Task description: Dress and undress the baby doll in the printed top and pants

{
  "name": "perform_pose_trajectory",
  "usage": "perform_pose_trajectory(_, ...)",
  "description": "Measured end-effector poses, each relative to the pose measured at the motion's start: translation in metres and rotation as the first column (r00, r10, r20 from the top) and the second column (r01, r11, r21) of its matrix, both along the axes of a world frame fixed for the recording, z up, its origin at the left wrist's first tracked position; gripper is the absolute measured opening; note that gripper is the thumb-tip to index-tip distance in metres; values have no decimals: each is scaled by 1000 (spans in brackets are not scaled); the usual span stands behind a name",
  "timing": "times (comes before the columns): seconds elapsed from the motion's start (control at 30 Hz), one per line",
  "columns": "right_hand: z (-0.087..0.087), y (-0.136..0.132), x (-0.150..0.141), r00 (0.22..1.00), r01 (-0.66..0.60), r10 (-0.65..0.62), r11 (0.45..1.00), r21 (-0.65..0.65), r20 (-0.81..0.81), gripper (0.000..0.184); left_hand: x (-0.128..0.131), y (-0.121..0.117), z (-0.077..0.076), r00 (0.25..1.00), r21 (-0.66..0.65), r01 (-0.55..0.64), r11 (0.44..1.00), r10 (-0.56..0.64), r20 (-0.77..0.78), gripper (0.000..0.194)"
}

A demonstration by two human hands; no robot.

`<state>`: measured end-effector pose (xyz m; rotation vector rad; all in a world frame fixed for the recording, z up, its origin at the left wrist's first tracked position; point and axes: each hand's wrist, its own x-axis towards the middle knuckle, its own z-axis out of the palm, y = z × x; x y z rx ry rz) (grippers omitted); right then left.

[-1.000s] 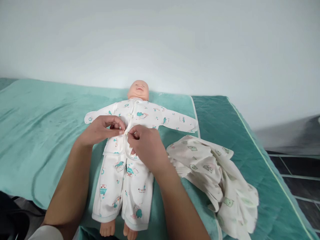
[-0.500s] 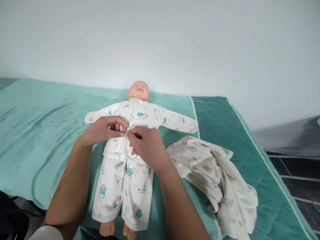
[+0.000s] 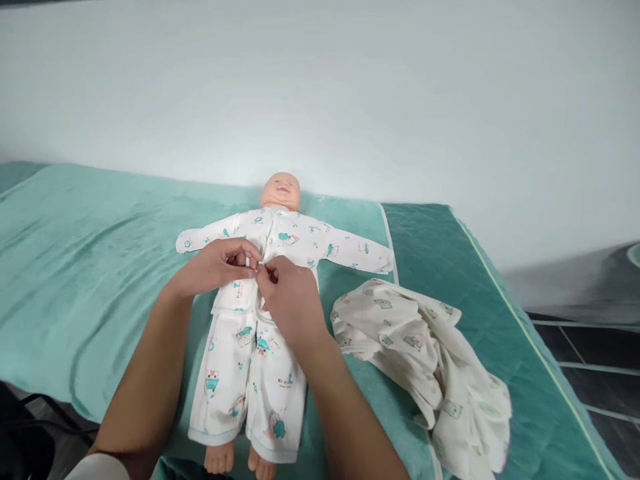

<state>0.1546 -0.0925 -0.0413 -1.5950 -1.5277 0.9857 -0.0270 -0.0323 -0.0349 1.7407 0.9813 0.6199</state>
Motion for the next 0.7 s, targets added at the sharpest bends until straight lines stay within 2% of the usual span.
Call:
perform_pose_trajectory(0.07,0,2,5,989,-20,9,997,-68,-149,25,-2,2,-2,995,-14,-24,1000,25,96,16)
perform_pose_trajectory(0.13,-1,5,13,944,-24,-11,994,-104,-330,29,-6,5,-4,958,-38,-122,992,128,255,20)
perform_pose_trajectory(0.2,-2,10,25,880,55,-85,995,-78,-466,27,-11,9,-7,865,-94,-256,962,272,422,24)
perform_pose_trajectory(0.23,-4,13,31,848,135,-144,989,-54,-511,25,-14,12,-9,803,-128,-323,938,343,487,24)
perform_pose_trajectory(0.3,-7,20,44,765,362,-307,932,-17,-565,19,-19,19,-15,684,-196,-447,873,475,553,24)
perform_pose_trajectory(0.37,-15,27,53,677,562,-460,827,0,-575,20,-21,27,-21,574,-230,-597,768,610,547,23)
perform_pose_trajectory(0.43,-25,34,57,619,662,-543,750,4,-567,23,-17,32,-28,509,-197,-721,665,700,501,22)
perform_pose_trajectory(0.47,-30,36,56,612,674,-554,739,5,-564,24,-14,33,-30,518,-160,-747,645,716,469,22)
perform_pose_trajectory(0.5,-36,38,54,616,669,-551,744,5,-563,24,-9,33,-32,557,-111,-748,654,710,432,21)
perform_pose_trajectory(0.6,-48,39,42,610,639,-536,768,-38,-583,24,4,28,-32,762,74,-629,774,593,260,26)
perform_pose_trajectory(0.63,-50,39,38,601,629,-531,775,-57,-597,26,7,26,-31,809,137,-582,801,553,200,27)
perform_pose_trajectory(0.7,-53,38,33,574,627,-529,775,-80,-626,29,8,24,-29,853,210,-521,827,506,125,28)
